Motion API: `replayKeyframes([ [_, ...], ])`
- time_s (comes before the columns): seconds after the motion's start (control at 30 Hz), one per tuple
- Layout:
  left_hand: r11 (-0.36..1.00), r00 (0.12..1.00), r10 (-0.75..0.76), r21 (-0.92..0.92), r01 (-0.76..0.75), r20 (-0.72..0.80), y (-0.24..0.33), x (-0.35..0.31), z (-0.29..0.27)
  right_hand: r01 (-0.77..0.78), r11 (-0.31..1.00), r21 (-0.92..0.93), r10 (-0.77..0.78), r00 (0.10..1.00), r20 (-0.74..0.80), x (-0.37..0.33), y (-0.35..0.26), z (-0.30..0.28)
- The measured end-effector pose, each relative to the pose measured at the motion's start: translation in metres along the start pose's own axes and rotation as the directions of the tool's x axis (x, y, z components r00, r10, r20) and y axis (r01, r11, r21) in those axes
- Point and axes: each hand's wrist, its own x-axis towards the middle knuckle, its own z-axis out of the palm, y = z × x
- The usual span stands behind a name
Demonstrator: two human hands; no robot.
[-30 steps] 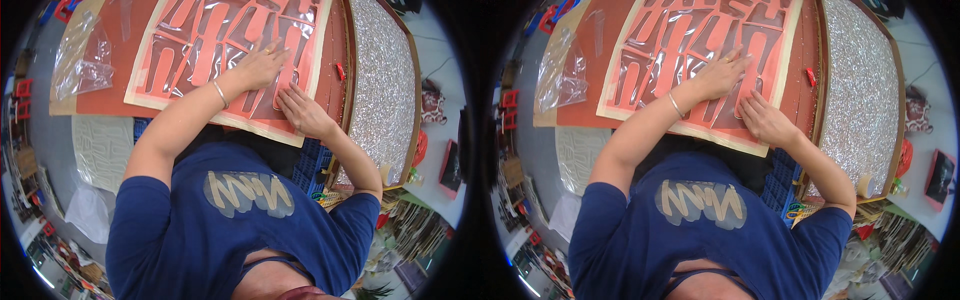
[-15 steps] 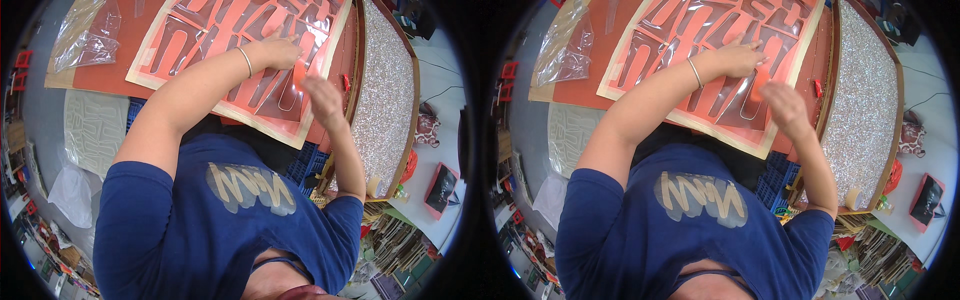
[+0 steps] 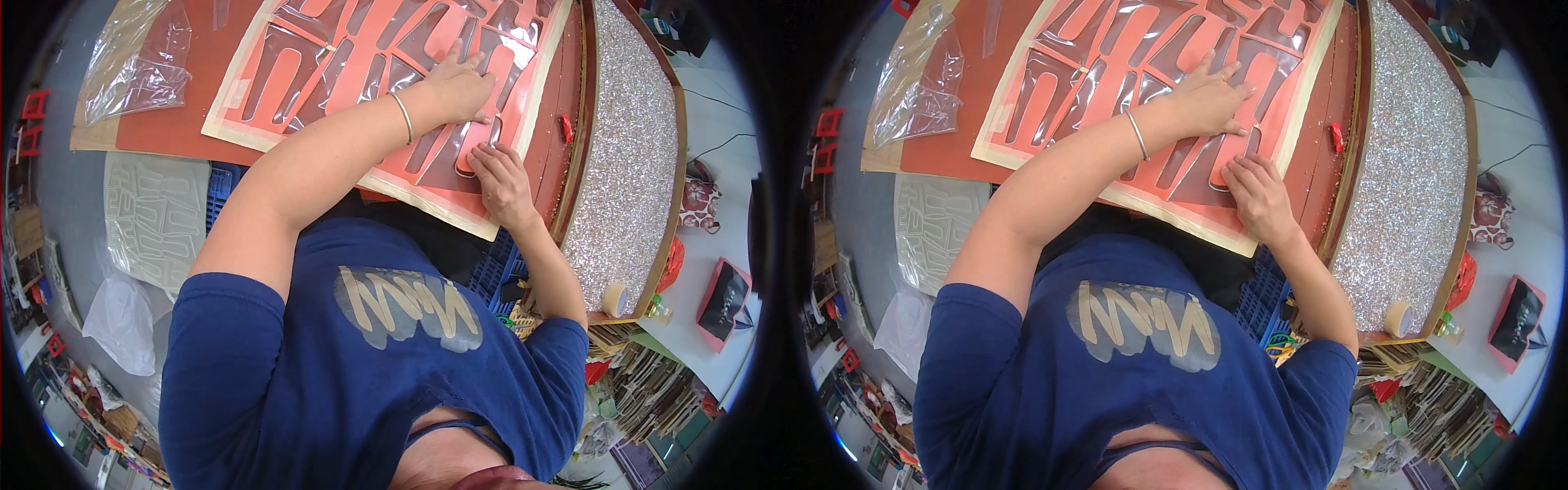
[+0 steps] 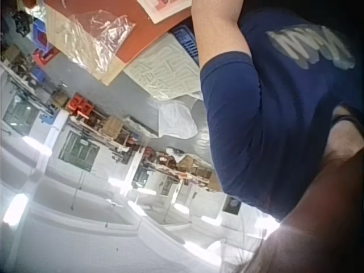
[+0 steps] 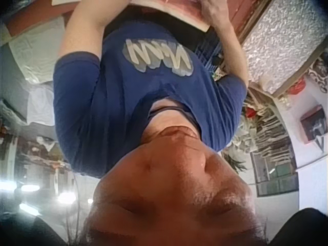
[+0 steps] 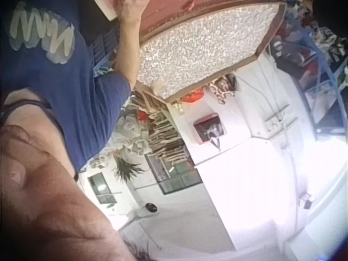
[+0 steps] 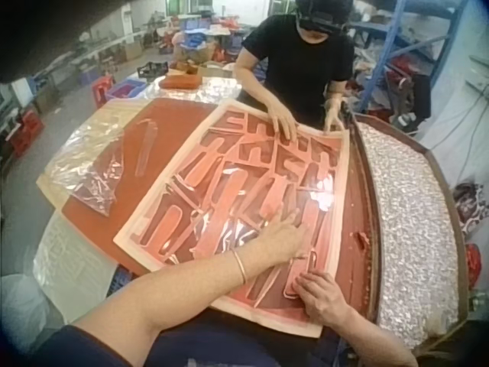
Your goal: The recorder applies adhesive film and decorative patterns to shoe components and then applies glitter to them.
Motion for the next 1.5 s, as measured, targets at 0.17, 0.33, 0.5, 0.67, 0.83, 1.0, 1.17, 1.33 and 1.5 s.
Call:
replayKeyframes([
  [0.17,0.999,0.999,-0.001,0.045,0.003,-0.04,0.004,-0.009,0.001,0.065,0.991,-0.12,-0.043,0.982,0.182,0.011,-0.014,-0.017],
  [0.33,0.999,0.966,0.046,0.025,-0.041,-0.254,0.037,-0.095,0.019,-0.084,0.988,0.132,0.044,0.959,0.278,0.006,0.005,-0.026],
  [0.5,0.983,0.982,-0.071,-0.179,0.039,-0.178,0.052,-0.158,0.027,-0.244,0.964,0.107,0.251,0.966,-0.061,0.056,0.001,-0.007],
  [0.67,0.998,0.991,-0.032,-0.06,0.024,-0.134,0.056,-0.159,0.033,-0.24,0.971,-0.012,0.226,0.895,0.384,0.058,0.032,0.016],
  [0.83,0.999,0.992,-0.031,0.038,0.036,-0.124,0.056,-0.156,0.032,-0.138,0.99,-0.031,0.141,0.964,0.227,0.094,0.028,0.037],
  [1.0,1.0,0.991,-0.018,0.009,0.019,-0.133,0.054,-0.16,0.032,-0.382,0.864,0.326,0.403,0.915,0.004,0.12,0.067,0.028],
  [1.17,1.0,0.988,-0.005,-0.012,0.003,-0.157,0.052,-0.159,0.032,-0.365,0.914,-0.178,0.384,0.919,0.09,0.123,0.103,0.071],
  [1.33,0.936,0.928,-0.03,-0.337,-0.104,-0.371,0.051,-0.165,0.024,-0.523,0.851,-0.045,0.519,0.852,-0.067,0.136,0.097,0.07],
  [1.5,0.864,0.723,-0.289,-0.496,-0.086,-0.628,0.007,-0.199,0.004,-0.21,0.974,0.09,0.222,0.963,-0.155,0.139,0.036,0.051],
])
